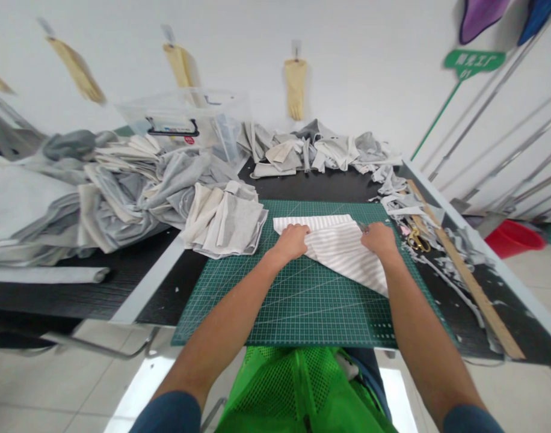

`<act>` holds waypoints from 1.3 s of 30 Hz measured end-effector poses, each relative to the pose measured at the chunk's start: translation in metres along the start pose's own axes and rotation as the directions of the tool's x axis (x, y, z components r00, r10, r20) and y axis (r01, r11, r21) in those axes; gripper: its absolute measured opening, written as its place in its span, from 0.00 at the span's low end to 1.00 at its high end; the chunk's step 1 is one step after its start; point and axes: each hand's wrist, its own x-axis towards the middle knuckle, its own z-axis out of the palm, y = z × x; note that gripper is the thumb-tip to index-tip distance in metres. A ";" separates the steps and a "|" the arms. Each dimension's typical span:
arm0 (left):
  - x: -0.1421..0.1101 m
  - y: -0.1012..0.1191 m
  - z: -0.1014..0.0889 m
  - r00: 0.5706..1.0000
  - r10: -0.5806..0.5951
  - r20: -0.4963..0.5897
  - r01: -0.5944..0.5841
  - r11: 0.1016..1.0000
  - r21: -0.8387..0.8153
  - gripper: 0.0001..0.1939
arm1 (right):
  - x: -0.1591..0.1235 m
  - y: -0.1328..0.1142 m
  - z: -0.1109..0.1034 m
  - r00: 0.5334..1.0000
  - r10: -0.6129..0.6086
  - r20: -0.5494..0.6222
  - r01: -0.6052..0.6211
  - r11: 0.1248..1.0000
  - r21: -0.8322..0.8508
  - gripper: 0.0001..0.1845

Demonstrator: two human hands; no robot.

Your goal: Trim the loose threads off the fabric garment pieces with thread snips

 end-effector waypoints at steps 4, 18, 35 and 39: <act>0.001 0.001 -0.002 1.000 0.014 -0.022 -0.014 1.000 -0.012 0.20 | -0.001 0.002 0.001 0.999 0.003 0.033 -0.004 1.000 0.012 0.22; -0.007 0.004 -0.013 0.992 0.082 -0.097 -0.112 0.927 -0.357 0.39 | -0.022 -0.008 -0.025 0.931 -0.314 -0.187 0.347 0.919 0.187 0.10; -0.023 -0.014 -0.055 0.959 -0.100 -0.264 -0.150 0.611 -0.777 0.17 | -0.054 0.011 -0.085 0.842 -0.537 0.051 0.441 0.740 0.507 0.28; -0.023 -0.023 -0.064 0.951 -0.164 -0.264 -0.135 0.547 -0.826 0.20 | -0.041 0.038 -0.084 0.808 -0.572 0.140 0.364 0.672 0.645 0.25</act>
